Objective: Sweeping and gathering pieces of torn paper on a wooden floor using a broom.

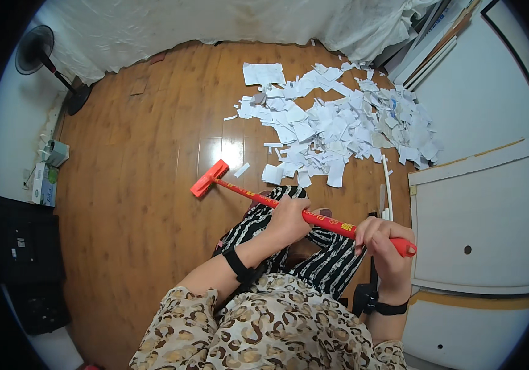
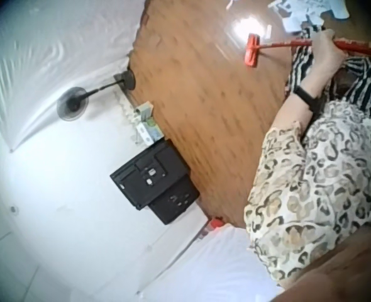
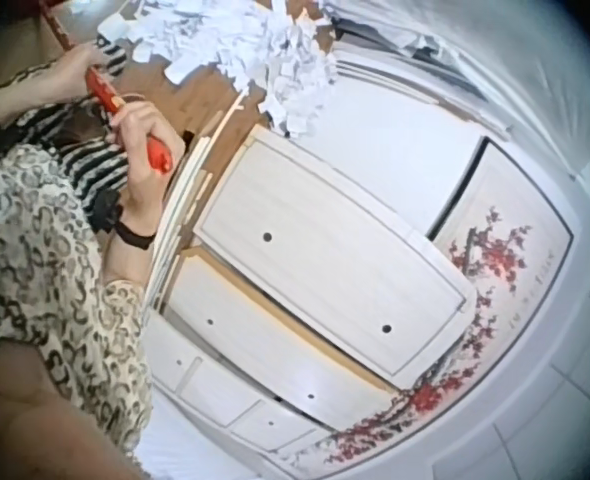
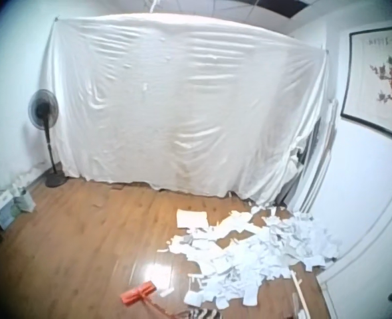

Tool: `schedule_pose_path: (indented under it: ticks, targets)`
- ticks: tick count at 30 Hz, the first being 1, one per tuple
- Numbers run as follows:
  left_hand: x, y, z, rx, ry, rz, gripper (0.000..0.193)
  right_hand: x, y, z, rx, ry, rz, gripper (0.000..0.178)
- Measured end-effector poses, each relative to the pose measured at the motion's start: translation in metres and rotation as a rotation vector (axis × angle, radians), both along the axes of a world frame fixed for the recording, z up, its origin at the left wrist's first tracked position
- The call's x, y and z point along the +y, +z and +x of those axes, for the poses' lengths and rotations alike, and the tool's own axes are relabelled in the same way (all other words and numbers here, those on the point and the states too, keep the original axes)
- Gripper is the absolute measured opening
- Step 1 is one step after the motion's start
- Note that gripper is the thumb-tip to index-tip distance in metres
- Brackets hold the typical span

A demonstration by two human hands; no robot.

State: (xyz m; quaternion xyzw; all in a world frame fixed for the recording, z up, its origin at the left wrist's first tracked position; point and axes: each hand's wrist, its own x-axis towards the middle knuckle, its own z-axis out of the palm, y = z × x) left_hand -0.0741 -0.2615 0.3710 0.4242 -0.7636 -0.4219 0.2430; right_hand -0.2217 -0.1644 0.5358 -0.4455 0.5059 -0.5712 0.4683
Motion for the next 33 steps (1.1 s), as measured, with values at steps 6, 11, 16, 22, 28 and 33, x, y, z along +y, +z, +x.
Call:
schedule_pose_path:
  ticks: [6, 11, 16, 22, 28, 33]
  targets:
    - [0.015, 0.001, -0.062, 0.24, -0.053, -0.049, 0.029, 0.026, 0.028, 0.0, 0.212, -0.191, -0.027, 0.029]
    - [0.008, 0.012, -0.089, 0.405, -0.164, 0.002, 0.029, 0.03, 0.041, 0.009, 0.448, -0.246, -0.07, 0.025]
    - [-0.017, 0.022, -0.072, 0.389, -0.137, -0.08, 0.029, 0.026, 0.031, 0.01, 0.266, -0.249, -0.134, 0.022]
    - [-0.078, -0.04, 0.005, 0.065, 0.01, -0.198, 0.027, -0.026, -0.046, 0.016, 0.184, 0.101, -0.076, 0.015]
    - [-0.098, -0.063, 0.056, -0.1, 0.099, -0.115, 0.025, -0.066, -0.088, 0.045, 0.034, 0.137, 0.001, 0.016]
    - [-0.093, -0.098, 0.013, 0.035, -0.001, -0.226, 0.022, -0.045, -0.089, 0.027, 0.048, -0.037, 0.036, 0.015]
